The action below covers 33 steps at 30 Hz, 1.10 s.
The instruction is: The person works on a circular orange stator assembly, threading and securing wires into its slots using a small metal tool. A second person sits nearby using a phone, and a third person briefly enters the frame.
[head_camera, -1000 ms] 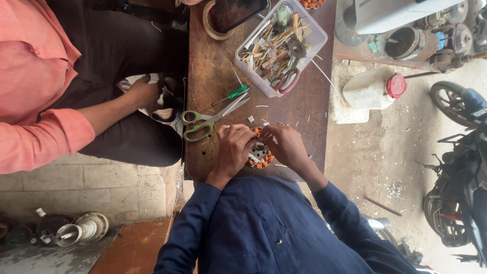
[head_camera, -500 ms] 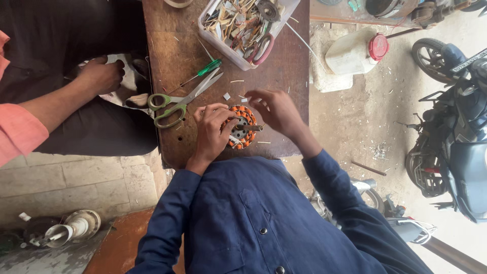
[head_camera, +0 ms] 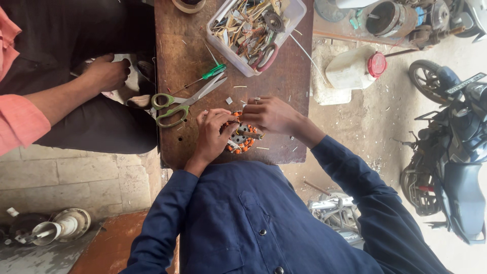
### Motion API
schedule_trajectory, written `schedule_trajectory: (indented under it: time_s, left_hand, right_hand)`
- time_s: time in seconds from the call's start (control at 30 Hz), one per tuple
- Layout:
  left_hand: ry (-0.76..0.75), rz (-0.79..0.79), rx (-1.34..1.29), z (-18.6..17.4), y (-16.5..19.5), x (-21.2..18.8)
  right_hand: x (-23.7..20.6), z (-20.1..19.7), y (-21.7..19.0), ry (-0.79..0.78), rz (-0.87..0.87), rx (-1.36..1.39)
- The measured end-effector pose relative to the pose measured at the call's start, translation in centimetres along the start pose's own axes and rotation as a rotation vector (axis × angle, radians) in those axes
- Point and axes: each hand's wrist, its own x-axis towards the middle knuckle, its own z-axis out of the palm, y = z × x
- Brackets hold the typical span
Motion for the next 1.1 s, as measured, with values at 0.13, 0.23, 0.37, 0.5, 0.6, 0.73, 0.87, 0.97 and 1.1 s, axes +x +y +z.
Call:
schedule_trajectory:
  time_s: [0.13, 0.23, 0.37, 0.5, 0.6, 0.73, 0.87, 0.97, 1.1]
  left_hand:
    - [0.025, 0.039, 0.077, -0.1, 0.8, 0.1]
    - [0.029, 0.054, 0.095, -0.3, 1.2, 0.2]
    - [0.051, 0.032, 0.071, -0.5, 1.3, 0.6]
    - [0.044, 0.045, 0.094, -0.6, 1.3, 0.8]
    - [0.041, 0.062, 0.107, -0.6, 1.5, 0.8]
    - [0.024, 0.066, 0.103, -0.6, 1.8, 0.9]
    - [0.027, 0.047, 0.084, -0.5, 1.8, 1.2]
    - [0.031, 0.055, 0.073, -0.4, 1.6, 1.2]
    - [0.02, 0.058, 0.053, -0.4, 1.3, 1.1]
  right_hand:
    - [0.4, 2.3, 0.8, -0.12, 0.439, 0.608]
    - [0.4, 2.7, 0.9, -0.236, 0.826, 0.957]
    - [-0.5, 1.4, 0.4, 0.051, 0.269, 0.29]
    - [-0.3, 0.2, 0.1, 0.045, -0.012, -0.01]
    - [-0.2, 0.7, 0.4, -0.014, 0.1, 0.074]
    - [0.1, 2.4, 0.8, -0.125, 0.714, 0.805]
    - [-0.8, 2.7, 0.6, -0.039, 0.627, 0.778]
    - [-1.3, 1.9, -0.1, 0.165, 0.347, 0.467]
    - [-1.2, 1.1, -0.1, 0.152, 0.13, 0.213]
